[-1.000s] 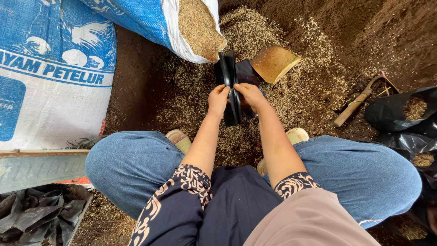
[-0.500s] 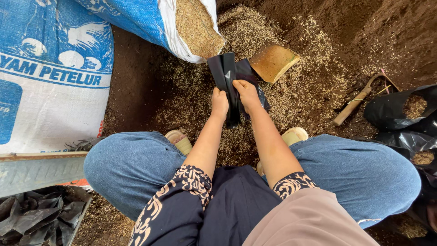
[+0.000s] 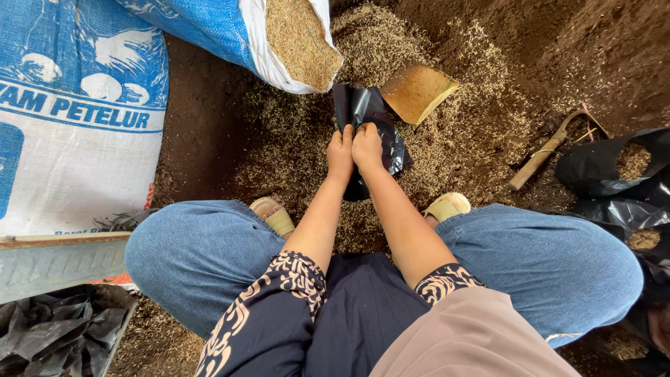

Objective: The person scoops grains from a large sack into a small black plastic bag using a scoop. They then fold and seal the top of the bag by hand. This process is repeated for multiple bags.

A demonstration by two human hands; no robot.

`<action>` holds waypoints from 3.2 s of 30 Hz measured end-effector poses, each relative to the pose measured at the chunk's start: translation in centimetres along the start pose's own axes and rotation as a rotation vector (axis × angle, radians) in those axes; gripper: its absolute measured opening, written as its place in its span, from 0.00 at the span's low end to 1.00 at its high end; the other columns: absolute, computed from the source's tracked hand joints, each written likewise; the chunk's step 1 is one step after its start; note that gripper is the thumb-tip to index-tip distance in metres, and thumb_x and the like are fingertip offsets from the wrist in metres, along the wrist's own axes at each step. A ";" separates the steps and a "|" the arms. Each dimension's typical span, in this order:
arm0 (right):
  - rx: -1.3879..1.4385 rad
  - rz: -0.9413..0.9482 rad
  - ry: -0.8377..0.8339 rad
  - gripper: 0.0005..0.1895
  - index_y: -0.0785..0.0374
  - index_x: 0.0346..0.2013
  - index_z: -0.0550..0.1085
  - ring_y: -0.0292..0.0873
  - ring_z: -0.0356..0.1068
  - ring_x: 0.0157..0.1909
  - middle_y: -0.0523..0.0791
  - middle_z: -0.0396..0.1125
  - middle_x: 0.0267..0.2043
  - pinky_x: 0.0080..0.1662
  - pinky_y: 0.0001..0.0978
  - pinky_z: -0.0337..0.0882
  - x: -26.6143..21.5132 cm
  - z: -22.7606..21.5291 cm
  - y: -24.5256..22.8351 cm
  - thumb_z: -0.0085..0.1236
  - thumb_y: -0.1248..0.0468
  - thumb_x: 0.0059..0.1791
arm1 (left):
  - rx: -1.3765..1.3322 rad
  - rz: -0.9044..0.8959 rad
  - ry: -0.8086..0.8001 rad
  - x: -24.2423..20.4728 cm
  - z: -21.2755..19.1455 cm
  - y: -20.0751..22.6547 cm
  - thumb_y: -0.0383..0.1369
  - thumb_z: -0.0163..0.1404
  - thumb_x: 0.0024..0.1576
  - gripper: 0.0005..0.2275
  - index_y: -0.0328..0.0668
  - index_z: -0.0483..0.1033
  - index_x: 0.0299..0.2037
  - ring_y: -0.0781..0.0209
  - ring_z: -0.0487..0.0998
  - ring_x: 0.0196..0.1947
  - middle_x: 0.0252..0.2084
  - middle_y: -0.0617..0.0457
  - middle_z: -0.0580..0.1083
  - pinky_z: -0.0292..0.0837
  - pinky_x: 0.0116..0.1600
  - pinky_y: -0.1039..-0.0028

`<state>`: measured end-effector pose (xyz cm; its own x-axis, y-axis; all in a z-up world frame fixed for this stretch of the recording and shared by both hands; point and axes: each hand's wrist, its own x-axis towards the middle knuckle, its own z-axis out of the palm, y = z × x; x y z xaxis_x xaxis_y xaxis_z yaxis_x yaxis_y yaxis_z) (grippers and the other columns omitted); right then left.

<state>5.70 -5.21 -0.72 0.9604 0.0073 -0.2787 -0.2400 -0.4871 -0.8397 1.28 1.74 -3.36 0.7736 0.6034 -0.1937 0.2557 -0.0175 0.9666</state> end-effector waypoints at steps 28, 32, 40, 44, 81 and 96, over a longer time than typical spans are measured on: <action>0.074 0.108 -0.774 0.19 0.61 0.51 0.76 0.39 0.65 0.38 0.45 0.72 0.41 0.40 0.35 0.65 1.9 -6.6 0.6 0.58 0.53 0.51 | -0.264 -0.276 0.035 1.6 -1.0 1.4 0.50 0.40 0.66 0.24 0.30 0.73 0.40 0.58 0.75 0.31 0.31 0.50 0.74 0.72 0.41 0.65; -0.266 -0.384 -0.616 0.18 0.66 0.48 0.73 0.48 0.73 0.44 0.50 0.74 0.42 0.47 0.39 0.71 2.3 -6.9 0.6 0.62 0.62 0.46 | -0.205 -0.347 -0.039 1.2 -2.0 2.2 0.53 0.49 0.62 0.25 0.35 0.67 0.53 0.57 0.74 0.43 0.42 0.51 0.73 0.69 0.49 0.64; -0.086 -0.436 -0.174 0.12 0.65 0.45 0.72 0.61 0.71 0.46 0.59 0.71 0.41 0.49 0.46 0.69 0.9 -2.8 2.1 0.45 0.65 0.49 | 0.244 -0.001 0.027 2.4 -0.1 -1.8 0.36 0.47 0.57 0.15 0.28 0.75 0.44 0.42 0.78 0.42 0.42 0.36 0.78 0.72 0.51 0.59; -0.075 -0.478 -0.012 0.20 0.67 0.33 0.74 0.59 0.71 0.34 0.59 0.69 0.31 0.40 0.47 0.70 -0.8 -3.3 -0.2 0.57 0.51 0.50 | 0.172 -0.010 -0.021 1.4 0.5 -1.5 0.41 0.44 0.62 0.17 0.29 0.74 0.44 0.39 0.78 0.41 0.40 0.34 0.77 0.71 0.49 0.58; 0.397 0.065 -0.139 0.10 0.64 0.34 0.70 0.44 0.66 0.37 0.46 0.67 0.34 0.44 0.41 0.69 7.1 -9.7 3.2 0.46 0.61 0.55 | 0.632 -0.157 0.971 3.5 -19.8 -5.5 0.36 0.61 0.39 0.25 0.32 0.78 0.49 0.31 0.80 0.42 0.46 0.31 0.76 0.73 0.40 0.49; -0.556 -0.084 0.072 0.22 0.55 0.52 0.76 0.56 0.67 0.58 0.52 0.70 0.54 0.60 0.48 0.65 6.4 -5.6 7.8 0.57 0.44 0.53 | -0.068 0.016 0.317 5.8 -12.6 -6.0 0.27 0.49 0.59 0.19 0.39 0.71 0.62 0.48 0.76 0.58 0.58 0.43 0.76 0.66 0.62 0.68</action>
<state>10.76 -13.87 -6.40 0.9848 0.0158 -0.1731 -0.0704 -0.8743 -0.4802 -3.07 15.39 -8.22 0.5549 0.8222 -0.1267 0.1971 0.0180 0.9802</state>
